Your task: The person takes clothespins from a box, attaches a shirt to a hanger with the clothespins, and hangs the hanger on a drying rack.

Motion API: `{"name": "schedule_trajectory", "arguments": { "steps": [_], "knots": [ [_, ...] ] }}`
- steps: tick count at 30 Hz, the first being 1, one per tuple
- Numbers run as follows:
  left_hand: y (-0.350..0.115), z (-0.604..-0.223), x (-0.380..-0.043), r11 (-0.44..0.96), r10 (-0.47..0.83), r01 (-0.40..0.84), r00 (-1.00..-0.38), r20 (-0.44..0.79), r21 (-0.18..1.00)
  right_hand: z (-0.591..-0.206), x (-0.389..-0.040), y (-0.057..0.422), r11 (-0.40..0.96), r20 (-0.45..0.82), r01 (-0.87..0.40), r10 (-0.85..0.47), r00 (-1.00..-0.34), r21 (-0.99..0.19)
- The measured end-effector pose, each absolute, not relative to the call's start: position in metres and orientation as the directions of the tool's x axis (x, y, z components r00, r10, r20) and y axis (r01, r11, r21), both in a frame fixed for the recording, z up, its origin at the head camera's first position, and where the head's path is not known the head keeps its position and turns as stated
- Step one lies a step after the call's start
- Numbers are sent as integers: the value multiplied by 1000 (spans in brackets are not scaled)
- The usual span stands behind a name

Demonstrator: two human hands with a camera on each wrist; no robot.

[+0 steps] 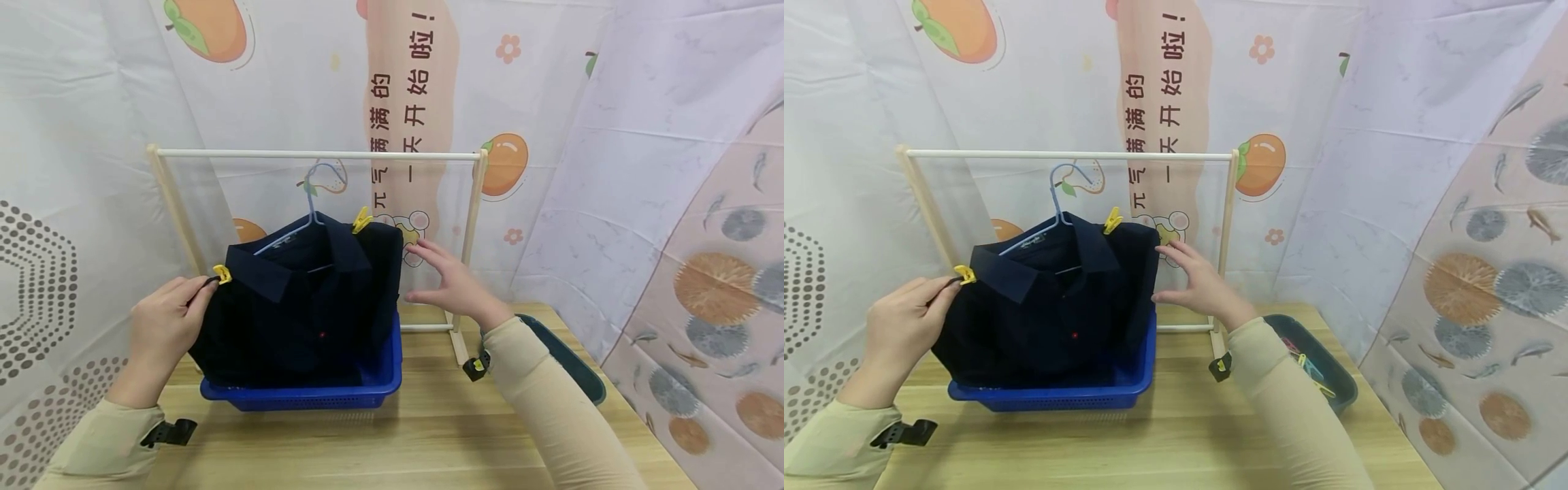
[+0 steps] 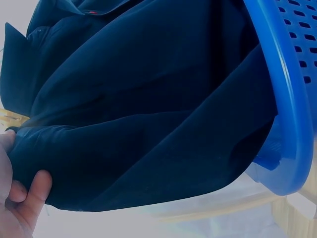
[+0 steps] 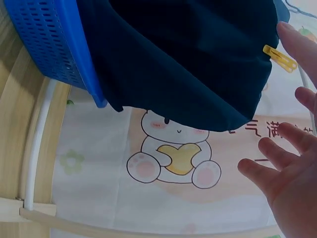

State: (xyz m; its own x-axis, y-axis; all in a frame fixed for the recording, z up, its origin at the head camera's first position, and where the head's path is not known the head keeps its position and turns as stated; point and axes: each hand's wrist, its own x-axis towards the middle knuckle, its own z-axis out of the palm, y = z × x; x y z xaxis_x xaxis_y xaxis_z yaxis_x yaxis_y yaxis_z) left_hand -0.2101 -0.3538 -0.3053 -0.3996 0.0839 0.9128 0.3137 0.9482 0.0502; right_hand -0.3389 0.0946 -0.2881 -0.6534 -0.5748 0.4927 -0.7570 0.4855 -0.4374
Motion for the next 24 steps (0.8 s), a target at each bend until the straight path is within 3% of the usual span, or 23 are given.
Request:
{"name": "schedule_trajectory", "arguments": {
  "steps": [24],
  "knots": [
    [-366,-309,-213,955,76,294,-380,922,43,-306,-345,50,537,317,-722,-659,-682,-436]
  ]
}}
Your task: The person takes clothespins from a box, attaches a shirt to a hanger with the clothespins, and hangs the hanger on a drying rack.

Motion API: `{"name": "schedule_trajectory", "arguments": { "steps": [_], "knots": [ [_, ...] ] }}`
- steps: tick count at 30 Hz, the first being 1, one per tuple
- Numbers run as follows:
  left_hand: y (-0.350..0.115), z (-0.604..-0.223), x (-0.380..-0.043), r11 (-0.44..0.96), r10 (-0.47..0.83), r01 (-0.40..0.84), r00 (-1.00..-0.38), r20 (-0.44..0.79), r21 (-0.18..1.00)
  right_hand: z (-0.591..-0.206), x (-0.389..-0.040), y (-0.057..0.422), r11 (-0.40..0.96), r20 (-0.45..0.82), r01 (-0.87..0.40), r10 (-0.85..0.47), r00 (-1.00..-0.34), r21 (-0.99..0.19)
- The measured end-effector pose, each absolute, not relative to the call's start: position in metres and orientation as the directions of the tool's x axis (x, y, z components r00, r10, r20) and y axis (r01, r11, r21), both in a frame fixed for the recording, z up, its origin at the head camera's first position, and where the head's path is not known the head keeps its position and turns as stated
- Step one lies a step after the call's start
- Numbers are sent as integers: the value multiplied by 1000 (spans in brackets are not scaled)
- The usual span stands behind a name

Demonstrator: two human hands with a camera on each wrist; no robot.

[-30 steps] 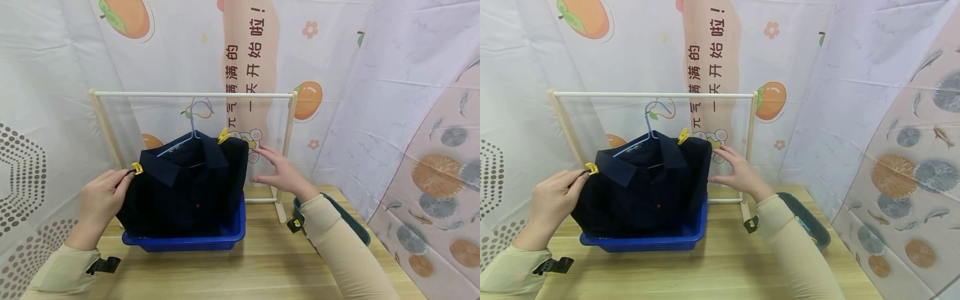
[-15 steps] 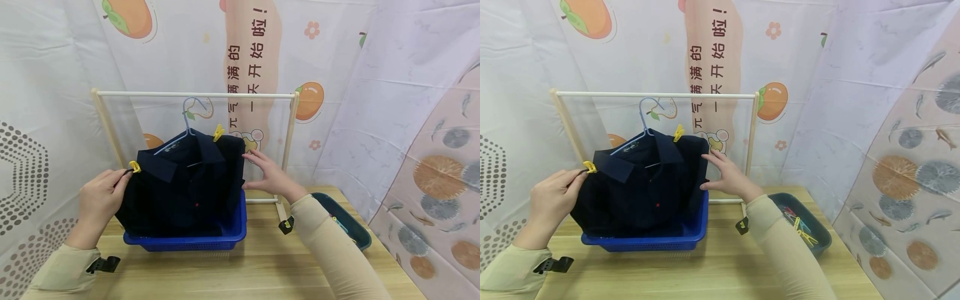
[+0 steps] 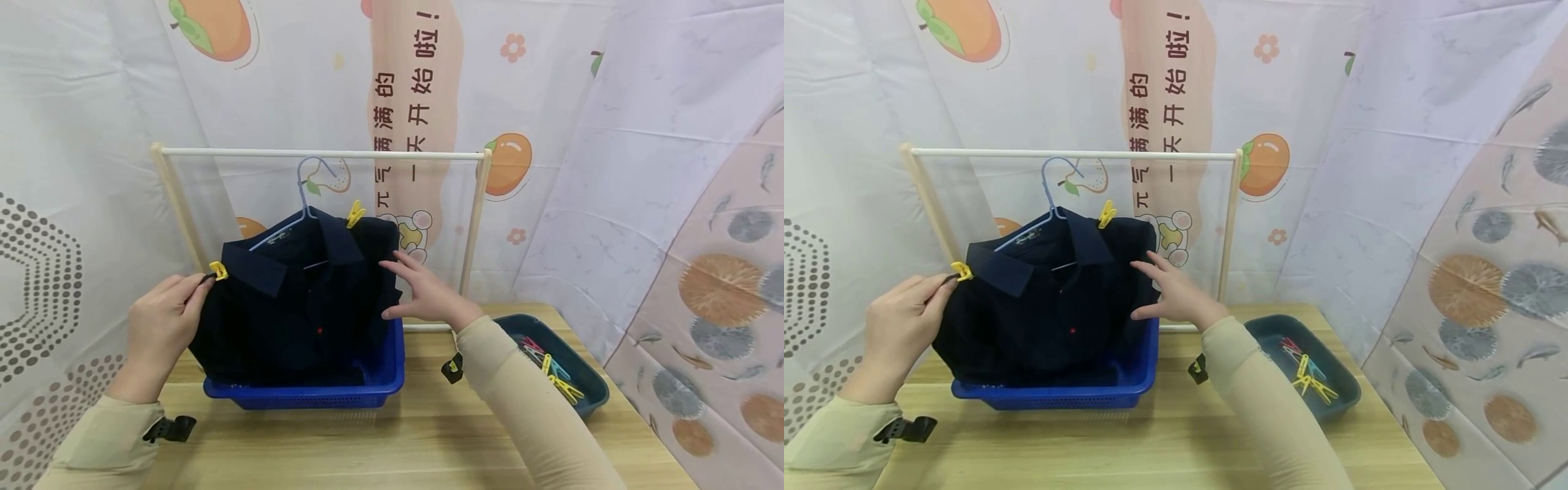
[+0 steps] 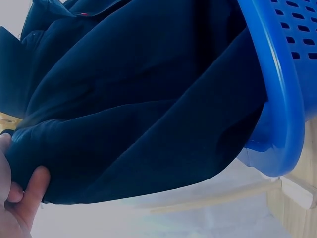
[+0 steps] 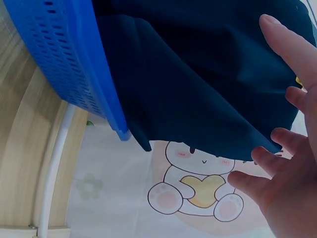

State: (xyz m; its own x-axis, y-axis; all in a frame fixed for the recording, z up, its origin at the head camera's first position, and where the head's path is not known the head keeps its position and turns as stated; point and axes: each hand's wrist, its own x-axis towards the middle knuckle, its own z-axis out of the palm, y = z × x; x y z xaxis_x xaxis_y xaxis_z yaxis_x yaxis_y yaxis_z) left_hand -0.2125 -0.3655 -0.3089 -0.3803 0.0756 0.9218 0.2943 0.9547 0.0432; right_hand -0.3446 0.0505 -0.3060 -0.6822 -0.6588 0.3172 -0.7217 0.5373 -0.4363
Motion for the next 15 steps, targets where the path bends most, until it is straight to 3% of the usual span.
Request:
{"name": "schedule_trajectory", "arguments": {
  "steps": [15],
  "knots": [
    [-376,-314,-215,964,18,255,-348,937,76,-314,-351,18,585,213,-726,-706,-675,-362]
  ]
}}
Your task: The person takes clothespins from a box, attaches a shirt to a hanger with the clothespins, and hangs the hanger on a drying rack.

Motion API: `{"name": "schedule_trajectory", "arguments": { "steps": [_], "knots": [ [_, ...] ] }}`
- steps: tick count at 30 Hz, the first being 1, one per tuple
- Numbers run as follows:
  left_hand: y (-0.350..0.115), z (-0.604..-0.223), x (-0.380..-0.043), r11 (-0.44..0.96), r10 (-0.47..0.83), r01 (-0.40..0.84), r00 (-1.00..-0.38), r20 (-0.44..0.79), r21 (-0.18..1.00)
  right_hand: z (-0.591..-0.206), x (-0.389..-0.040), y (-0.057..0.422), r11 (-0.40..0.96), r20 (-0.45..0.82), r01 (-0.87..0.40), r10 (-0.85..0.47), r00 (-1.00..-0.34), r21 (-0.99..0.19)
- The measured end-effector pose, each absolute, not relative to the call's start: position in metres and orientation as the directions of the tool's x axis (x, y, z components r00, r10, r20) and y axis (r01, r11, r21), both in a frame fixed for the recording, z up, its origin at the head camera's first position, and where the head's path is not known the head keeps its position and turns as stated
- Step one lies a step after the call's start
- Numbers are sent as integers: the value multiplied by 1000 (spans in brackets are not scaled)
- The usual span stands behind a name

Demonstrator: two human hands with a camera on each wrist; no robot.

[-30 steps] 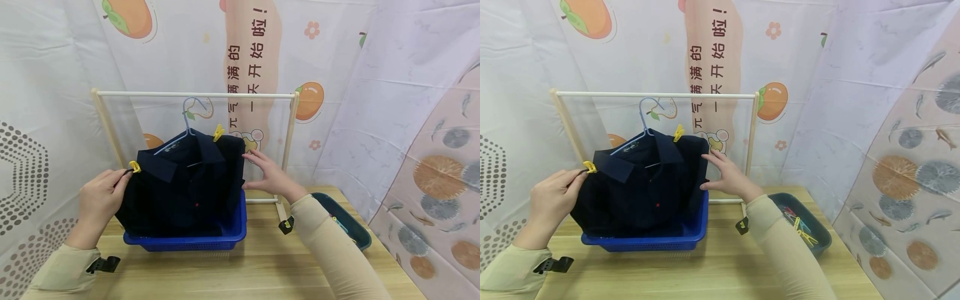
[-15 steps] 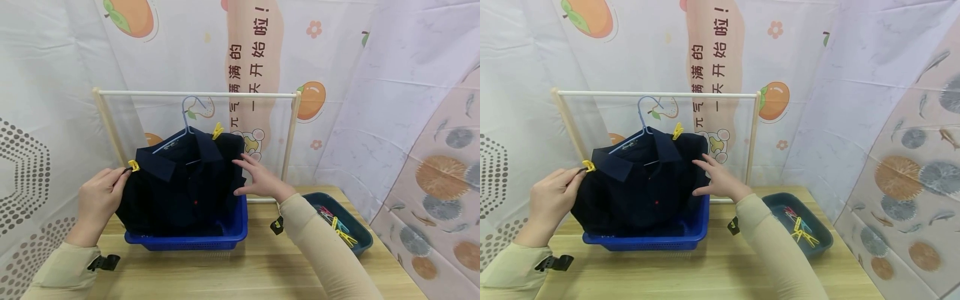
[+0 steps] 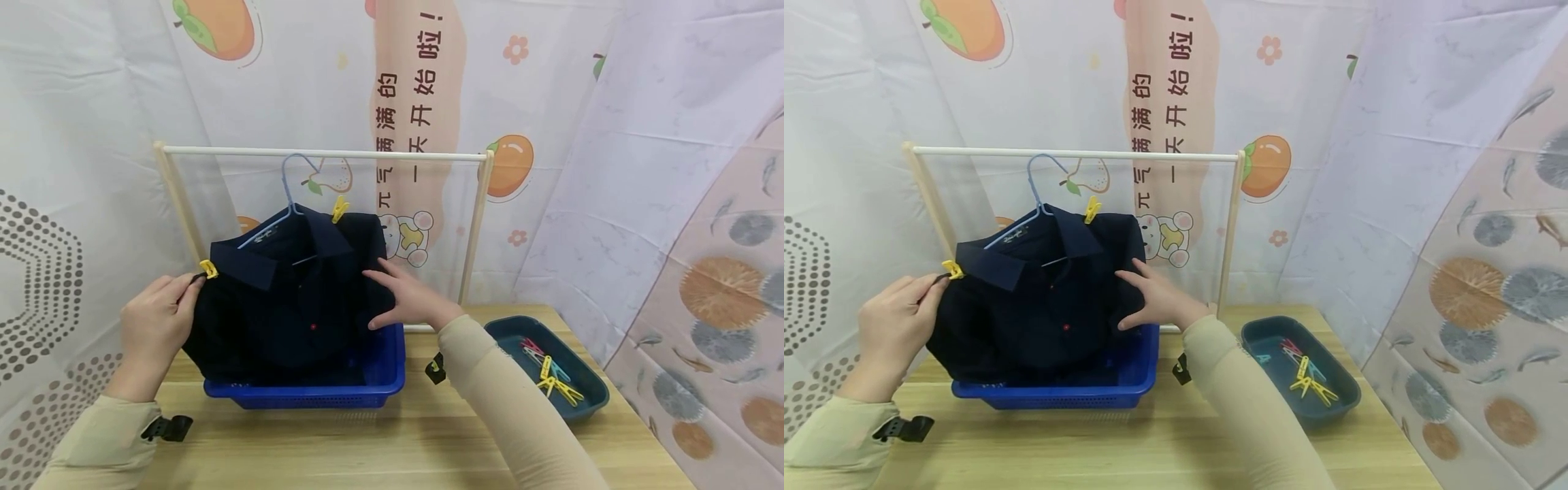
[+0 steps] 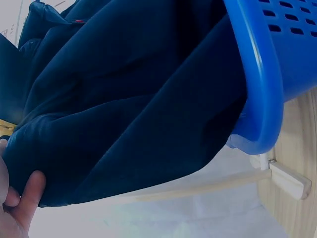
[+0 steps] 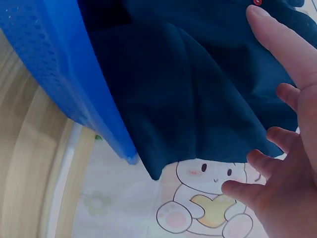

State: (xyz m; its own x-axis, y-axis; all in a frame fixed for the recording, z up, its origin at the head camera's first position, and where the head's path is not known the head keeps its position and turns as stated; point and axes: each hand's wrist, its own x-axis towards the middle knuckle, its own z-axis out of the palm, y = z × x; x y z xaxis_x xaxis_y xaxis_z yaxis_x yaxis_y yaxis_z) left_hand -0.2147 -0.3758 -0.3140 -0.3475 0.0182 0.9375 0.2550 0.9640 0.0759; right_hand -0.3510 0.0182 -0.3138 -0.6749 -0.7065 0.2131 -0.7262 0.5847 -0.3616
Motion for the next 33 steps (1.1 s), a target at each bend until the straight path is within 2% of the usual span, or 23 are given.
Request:
{"name": "schedule_trajectory", "arguments": {
  "steps": [18,33],
  "knots": [
    [-399,-324,-221,968,-39,231,-262,964,102,-320,-352,-14,605,96,-703,-729,-678,-373],
    [-407,-325,-217,977,-63,175,-312,948,122,-328,-358,-40,600,37,-719,-758,-651,-351]
  ]
}}
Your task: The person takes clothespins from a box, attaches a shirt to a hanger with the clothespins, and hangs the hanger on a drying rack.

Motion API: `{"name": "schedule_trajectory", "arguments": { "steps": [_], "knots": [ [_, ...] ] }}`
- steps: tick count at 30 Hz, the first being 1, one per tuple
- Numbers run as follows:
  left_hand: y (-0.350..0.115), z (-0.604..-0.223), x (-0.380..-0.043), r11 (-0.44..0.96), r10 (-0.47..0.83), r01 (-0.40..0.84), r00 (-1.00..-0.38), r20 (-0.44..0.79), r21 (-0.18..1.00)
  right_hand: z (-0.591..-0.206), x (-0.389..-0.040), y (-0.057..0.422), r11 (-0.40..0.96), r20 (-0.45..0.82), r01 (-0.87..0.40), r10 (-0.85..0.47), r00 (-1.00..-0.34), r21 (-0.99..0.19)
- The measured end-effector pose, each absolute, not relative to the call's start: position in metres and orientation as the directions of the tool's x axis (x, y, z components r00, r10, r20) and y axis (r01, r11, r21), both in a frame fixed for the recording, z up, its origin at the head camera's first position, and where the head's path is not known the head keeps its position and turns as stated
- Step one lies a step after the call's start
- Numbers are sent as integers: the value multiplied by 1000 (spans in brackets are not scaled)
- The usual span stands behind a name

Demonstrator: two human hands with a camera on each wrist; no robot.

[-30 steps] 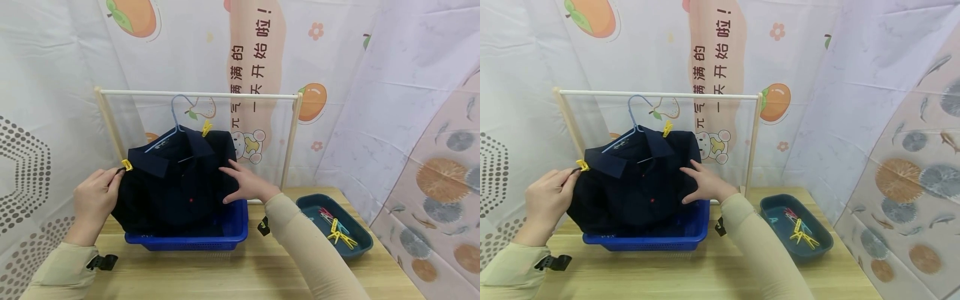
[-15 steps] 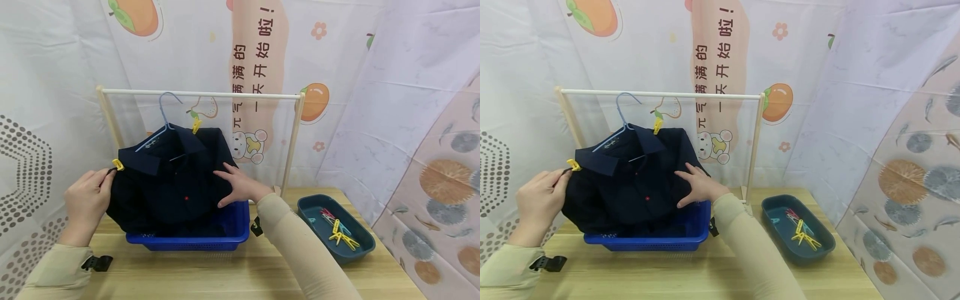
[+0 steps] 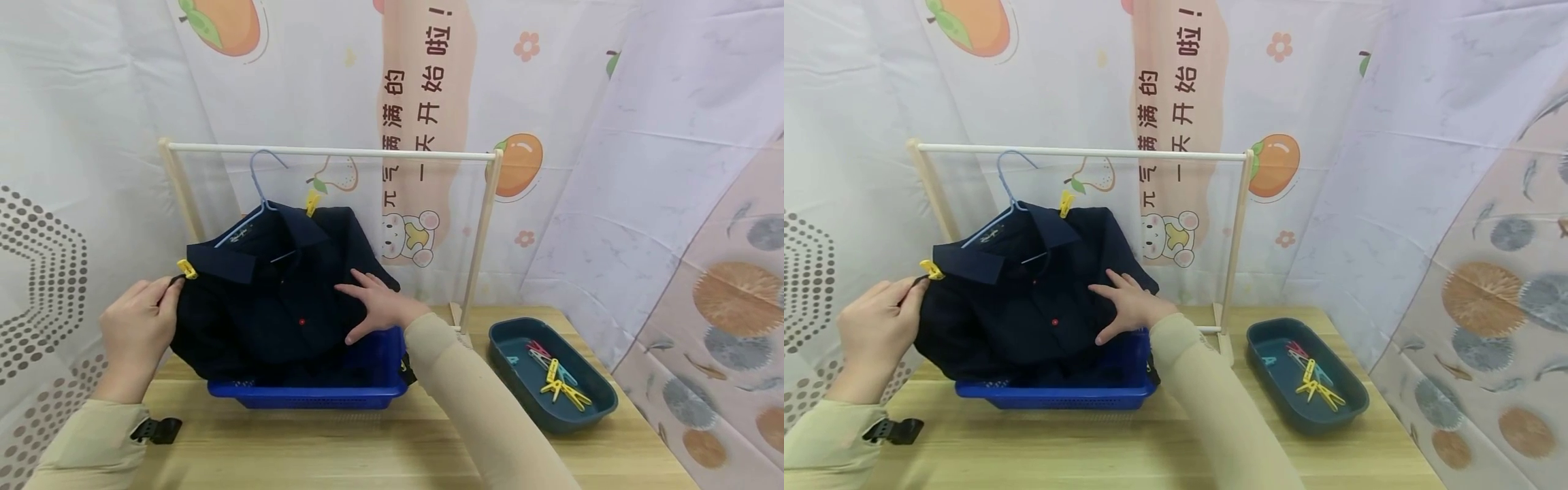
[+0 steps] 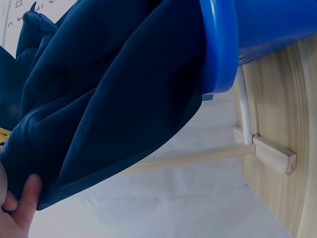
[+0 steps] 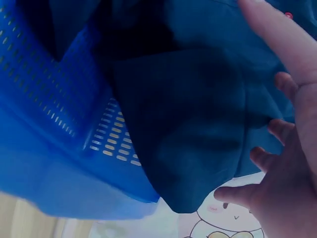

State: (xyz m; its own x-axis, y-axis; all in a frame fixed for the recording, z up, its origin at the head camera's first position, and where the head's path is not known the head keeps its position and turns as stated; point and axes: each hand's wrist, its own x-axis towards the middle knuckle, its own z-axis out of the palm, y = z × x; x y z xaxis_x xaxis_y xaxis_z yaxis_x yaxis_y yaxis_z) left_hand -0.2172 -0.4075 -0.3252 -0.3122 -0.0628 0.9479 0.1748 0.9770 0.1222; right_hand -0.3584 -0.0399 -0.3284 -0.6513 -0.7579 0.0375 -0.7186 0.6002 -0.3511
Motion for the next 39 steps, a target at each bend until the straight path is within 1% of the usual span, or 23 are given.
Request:
{"name": "schedule_trajectory", "arguments": {
  "steps": [7,12,16,23,31,39],
  "knots": [
    [-409,-329,-218,975,-65,177,-343,937,133,-338,-360,-52,609,-40,-709,-768,-639,-356],
    [-411,-332,-217,977,-58,173,-340,939,123,-348,-359,-60,601,-65,-714,-779,-623,-358],
    [-410,-333,-217,978,-43,176,-345,938,109,-351,-360,-64,610,-77,-708,-774,-628,-357],
    [-410,-336,-220,974,-45,197,-307,951,110,-353,-367,-69,591,-59,-734,-791,-609,-336],
    [-411,-338,-222,975,-34,201,-289,957,95,-355,-372,-74,555,-34,-763,-815,-579,-331],
    [-410,-340,-224,977,-34,195,-276,961,91,-361,-381,-79,567,-23,-770,-809,-587,-293]
  ]
}}
